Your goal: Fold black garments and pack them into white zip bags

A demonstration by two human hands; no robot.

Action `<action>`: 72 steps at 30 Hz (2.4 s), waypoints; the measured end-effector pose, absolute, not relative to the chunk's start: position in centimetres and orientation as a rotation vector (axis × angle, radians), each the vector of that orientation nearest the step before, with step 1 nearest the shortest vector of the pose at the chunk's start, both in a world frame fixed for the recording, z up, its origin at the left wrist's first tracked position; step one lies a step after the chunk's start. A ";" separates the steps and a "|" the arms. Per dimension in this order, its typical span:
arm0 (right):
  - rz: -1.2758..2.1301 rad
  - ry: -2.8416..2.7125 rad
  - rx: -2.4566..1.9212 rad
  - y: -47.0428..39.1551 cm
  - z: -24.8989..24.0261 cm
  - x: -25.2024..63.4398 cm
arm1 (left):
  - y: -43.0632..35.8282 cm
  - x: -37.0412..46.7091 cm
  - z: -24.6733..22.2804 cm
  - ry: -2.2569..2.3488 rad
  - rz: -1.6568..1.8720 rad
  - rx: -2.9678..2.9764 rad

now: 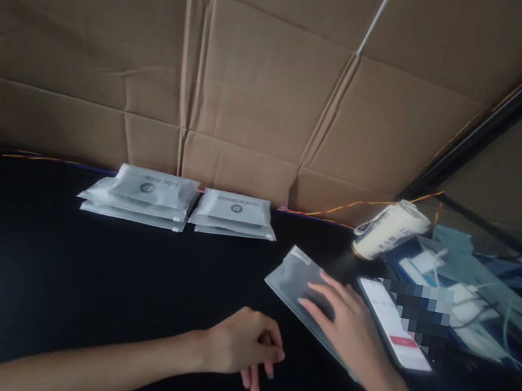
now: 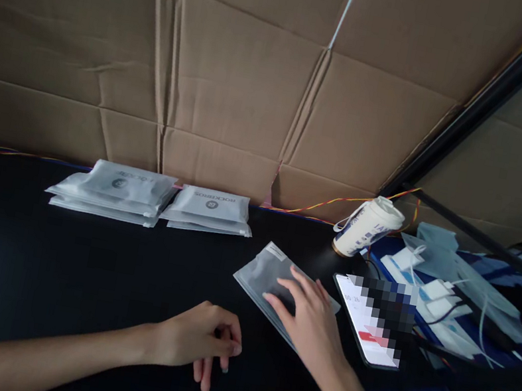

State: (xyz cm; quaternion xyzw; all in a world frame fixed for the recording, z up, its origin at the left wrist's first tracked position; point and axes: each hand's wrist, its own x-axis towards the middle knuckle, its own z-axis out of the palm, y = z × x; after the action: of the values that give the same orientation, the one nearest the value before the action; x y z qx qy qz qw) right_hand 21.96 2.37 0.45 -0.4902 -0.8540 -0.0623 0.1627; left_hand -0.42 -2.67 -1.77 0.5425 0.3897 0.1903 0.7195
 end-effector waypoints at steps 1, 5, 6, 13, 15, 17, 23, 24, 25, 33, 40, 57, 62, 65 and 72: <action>-0.265 -2.357 -1.461 2.0 -0.4 21.7 | -2.7 -0.5 -1.8 0.856 0.422 1.200; -0.442 -2.248 -1.623 2.1 -3.2 21.5 | -2.7 -0.5 -1.7 0.850 0.423 1.194; -0.442 -2.244 -1.639 2.6 -3.5 21.6 | -2.8 -0.6 -1.6 0.853 0.421 1.192; -0.217 -2.104 -1.795 8.8 -3.1 21.8 | -2.7 -0.5 -1.6 0.845 0.431 1.163; -0.204 -2.065 -1.775 10.5 -3.2 21.4 | -2.6 -0.5 -1.4 0.838 0.414 1.155; -0.204 -2.063 -1.735 12.1 -3.6 21.0 | -2.6 -0.7 -1.1 0.842 0.385 1.163; -0.142 -2.232 -1.491 16.4 -4.2 20.6 | -2.7 -4.0 0.8 1.000 0.480 1.472; -0.125 -2.274 -1.434 17.0 -4.1 20.6 | -2.6 -5.1 1.3 1.055 0.519 1.522; -0.107 -2.313 -1.380 17.6 -3.9 20.7 | -2.5 -6.3 1.7 1.120 0.561 1.565; -0.036 -2.387 -1.169 21.3 -3.6 20.5 | -0.5 -17.5 4.2 2.059 0.800 2.237; -0.073 -2.295 -1.011 20.0 -2.5 19.7 | 1.5 -20.2 1.8 2.162 0.469 2.804; -0.277 -2.273 -0.404 8.0 4.6 17.1 | 1.5 -22.5 7.3 2.732 0.910 2.559; -0.194 -2.263 -0.382 5.4 5.9 16.3 | 0.7 -21.6 11.3 2.872 1.229 2.382; -0.075 -2.296 -0.409 3.9 6.5 16.3 | -1.0 -18.0 11.6 2.686 1.270 2.513; 0.199 -2.432 -0.540 0.1 5.8 17.6 | -6.0 -5.5 6.6 1.430 0.850 2.898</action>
State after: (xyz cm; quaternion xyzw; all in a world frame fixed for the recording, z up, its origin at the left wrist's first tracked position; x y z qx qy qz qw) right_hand 17.59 0.14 5.78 -0.2050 -0.9233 0.0755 0.3158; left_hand -5.53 -6.03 6.61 0.8629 0.4259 0.2531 -0.1000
